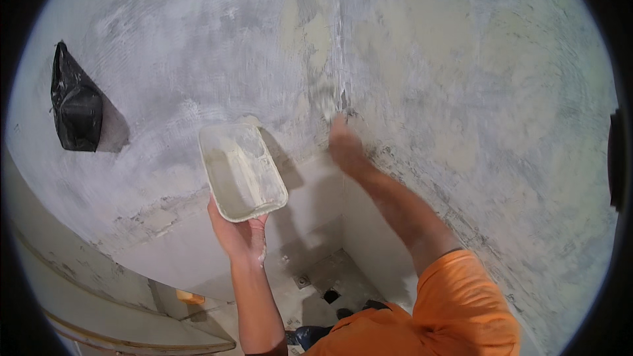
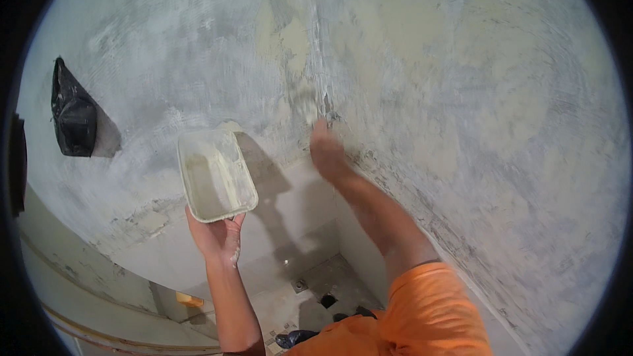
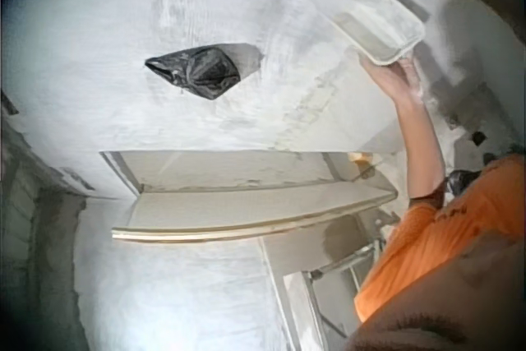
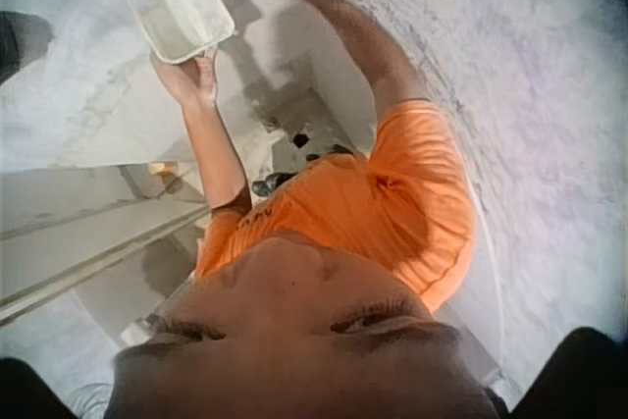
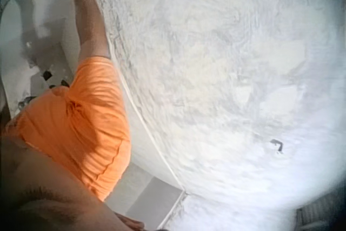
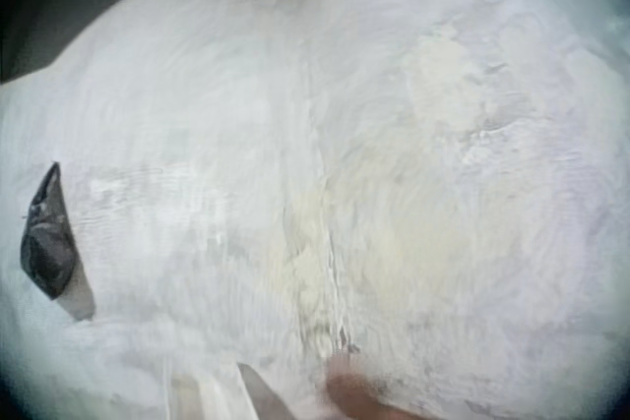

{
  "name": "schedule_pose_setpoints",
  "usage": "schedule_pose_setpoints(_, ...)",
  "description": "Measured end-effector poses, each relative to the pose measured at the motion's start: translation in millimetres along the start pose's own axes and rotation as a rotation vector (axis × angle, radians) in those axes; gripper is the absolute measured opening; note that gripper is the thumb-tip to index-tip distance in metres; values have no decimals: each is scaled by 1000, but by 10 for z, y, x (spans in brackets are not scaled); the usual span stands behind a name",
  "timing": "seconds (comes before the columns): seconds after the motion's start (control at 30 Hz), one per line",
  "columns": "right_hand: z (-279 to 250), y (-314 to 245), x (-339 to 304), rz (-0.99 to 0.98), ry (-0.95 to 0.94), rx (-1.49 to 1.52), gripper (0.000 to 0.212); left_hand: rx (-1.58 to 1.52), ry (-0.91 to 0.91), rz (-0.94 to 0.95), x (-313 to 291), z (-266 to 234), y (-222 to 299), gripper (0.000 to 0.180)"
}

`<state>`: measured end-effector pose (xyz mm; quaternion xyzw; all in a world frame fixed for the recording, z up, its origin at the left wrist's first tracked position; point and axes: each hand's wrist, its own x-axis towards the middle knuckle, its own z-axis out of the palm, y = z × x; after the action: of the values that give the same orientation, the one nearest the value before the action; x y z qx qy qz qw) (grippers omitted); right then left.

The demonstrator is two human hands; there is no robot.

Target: The person applies a white substance from a container to a corner of an unfinished wall using a putty knife. They periodically scrape the substance from the container onto the knife before spreading it across the wall surface.

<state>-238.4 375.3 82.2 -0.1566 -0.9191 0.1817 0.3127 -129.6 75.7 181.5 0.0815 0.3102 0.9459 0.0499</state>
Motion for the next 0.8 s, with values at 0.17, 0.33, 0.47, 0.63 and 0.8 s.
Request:
schedule_pose_setpoints(0.17,62,105,-1004,263,-380,30,34,-35,-1,-43,43,-167,12,55)
schedule_pose_setpoints(0.33,-806,-182,-510,34,-231,-161,55,-23,14,-41,143,-113,74,61)
schedule_pose_setpoints(0.47,-1781,-903,463,-119,184,-132,61,18,-28,-88,161,-1,53,61)
schedule_pose_setpoints(0.63,-2116,-1450,1071,-152,329,-71,31,130,31,-100,126,45,90,59)
schedule_pose_setpoints(0.8,-637,-677,418,-4,77,-61,24,127,83,-54,168,-78,-125,58)
